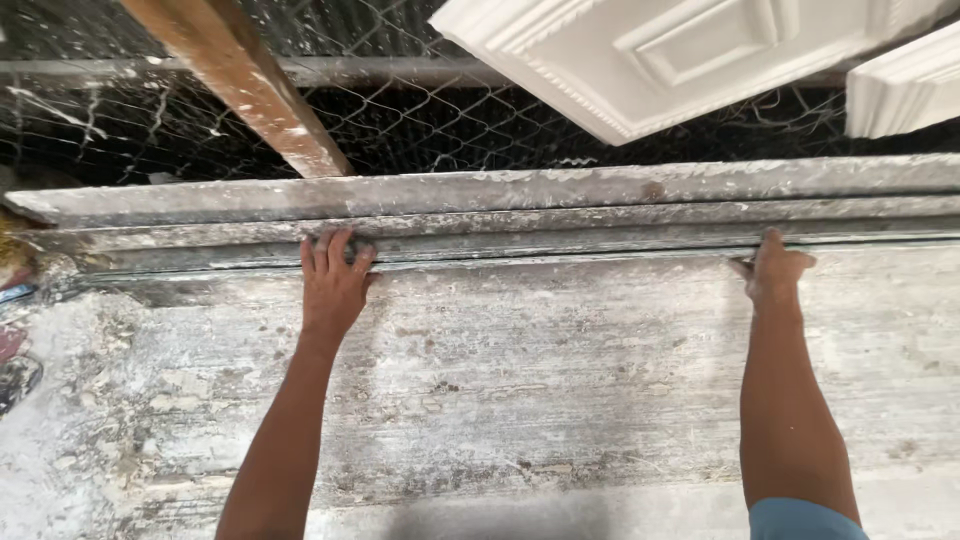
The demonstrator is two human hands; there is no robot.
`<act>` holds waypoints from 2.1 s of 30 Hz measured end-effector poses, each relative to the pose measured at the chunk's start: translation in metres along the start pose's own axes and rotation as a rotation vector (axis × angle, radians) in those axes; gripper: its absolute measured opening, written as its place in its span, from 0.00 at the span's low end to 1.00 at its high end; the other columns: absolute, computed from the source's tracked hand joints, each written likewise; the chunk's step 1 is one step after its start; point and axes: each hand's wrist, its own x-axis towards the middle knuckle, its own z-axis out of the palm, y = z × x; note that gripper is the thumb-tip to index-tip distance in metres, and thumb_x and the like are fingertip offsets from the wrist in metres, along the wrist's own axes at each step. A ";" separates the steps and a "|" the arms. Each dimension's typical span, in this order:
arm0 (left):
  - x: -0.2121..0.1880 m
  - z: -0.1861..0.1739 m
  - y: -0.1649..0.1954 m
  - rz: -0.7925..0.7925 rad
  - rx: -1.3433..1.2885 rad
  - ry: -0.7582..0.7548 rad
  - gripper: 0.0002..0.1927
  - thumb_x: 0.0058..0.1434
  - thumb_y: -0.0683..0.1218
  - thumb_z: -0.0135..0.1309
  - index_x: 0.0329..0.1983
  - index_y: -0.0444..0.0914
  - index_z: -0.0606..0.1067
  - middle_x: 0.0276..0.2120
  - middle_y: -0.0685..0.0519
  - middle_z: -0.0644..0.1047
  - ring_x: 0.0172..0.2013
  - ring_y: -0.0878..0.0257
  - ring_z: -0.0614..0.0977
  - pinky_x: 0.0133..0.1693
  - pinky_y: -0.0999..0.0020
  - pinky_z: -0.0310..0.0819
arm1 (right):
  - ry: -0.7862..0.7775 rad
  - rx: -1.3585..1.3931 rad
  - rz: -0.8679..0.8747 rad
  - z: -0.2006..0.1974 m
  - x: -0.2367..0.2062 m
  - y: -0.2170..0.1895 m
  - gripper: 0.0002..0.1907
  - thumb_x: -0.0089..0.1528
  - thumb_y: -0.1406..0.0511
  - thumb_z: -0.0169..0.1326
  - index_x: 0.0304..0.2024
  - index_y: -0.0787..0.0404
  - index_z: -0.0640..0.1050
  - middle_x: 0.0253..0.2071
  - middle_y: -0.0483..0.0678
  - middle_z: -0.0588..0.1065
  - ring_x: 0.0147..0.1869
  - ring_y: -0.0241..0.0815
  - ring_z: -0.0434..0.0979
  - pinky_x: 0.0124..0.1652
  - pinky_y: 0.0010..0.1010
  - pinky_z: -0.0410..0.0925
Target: The person scrapes dried plaster residue off a long metal mold table using an orange plastic scraper, working along its surface in sections. They then dip a wide brush into a container of liquid and brush the liquid along green mold strips set in the table.
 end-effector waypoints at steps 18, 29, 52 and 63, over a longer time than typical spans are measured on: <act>-0.032 -0.036 0.047 -0.378 0.054 0.083 0.31 0.68 0.53 0.50 0.71 0.36 0.64 0.71 0.35 0.60 0.71 0.39 0.60 0.69 0.34 0.49 | -0.327 -0.803 -1.180 0.065 -0.237 0.135 0.30 0.73 0.55 0.46 0.70 0.69 0.67 0.75 0.68 0.59 0.80 0.68 0.54 0.75 0.51 0.51; -0.213 -0.086 0.123 -0.337 -0.660 -0.098 0.32 0.74 0.57 0.38 0.75 0.35 0.61 0.75 0.39 0.56 0.75 0.40 0.54 0.70 0.34 0.41 | -1.300 0.285 0.774 0.146 -0.497 0.195 0.40 0.68 0.41 0.36 0.72 0.61 0.59 0.70 0.64 0.64 0.71 0.66 0.62 0.70 0.57 0.53; -0.415 -0.138 -0.442 -0.614 0.012 -0.240 0.14 0.73 0.47 0.49 0.55 0.34 0.72 0.49 0.43 0.74 0.49 0.49 0.78 0.47 0.55 0.77 | -0.891 -0.570 -0.402 0.230 -0.766 0.366 0.15 0.71 0.63 0.48 0.57 0.62 0.77 0.51 0.50 0.79 0.51 0.43 0.77 0.52 0.34 0.70; -0.608 -0.246 -0.441 0.094 -0.158 -0.654 0.33 0.66 0.44 0.50 0.74 0.55 0.60 0.49 0.46 0.73 0.32 0.58 0.81 0.26 0.67 0.82 | -0.511 -0.841 -0.981 0.130 -0.865 0.418 0.25 0.68 0.64 0.50 0.66 0.66 0.68 0.70 0.62 0.63 0.77 0.72 0.52 0.69 0.61 0.51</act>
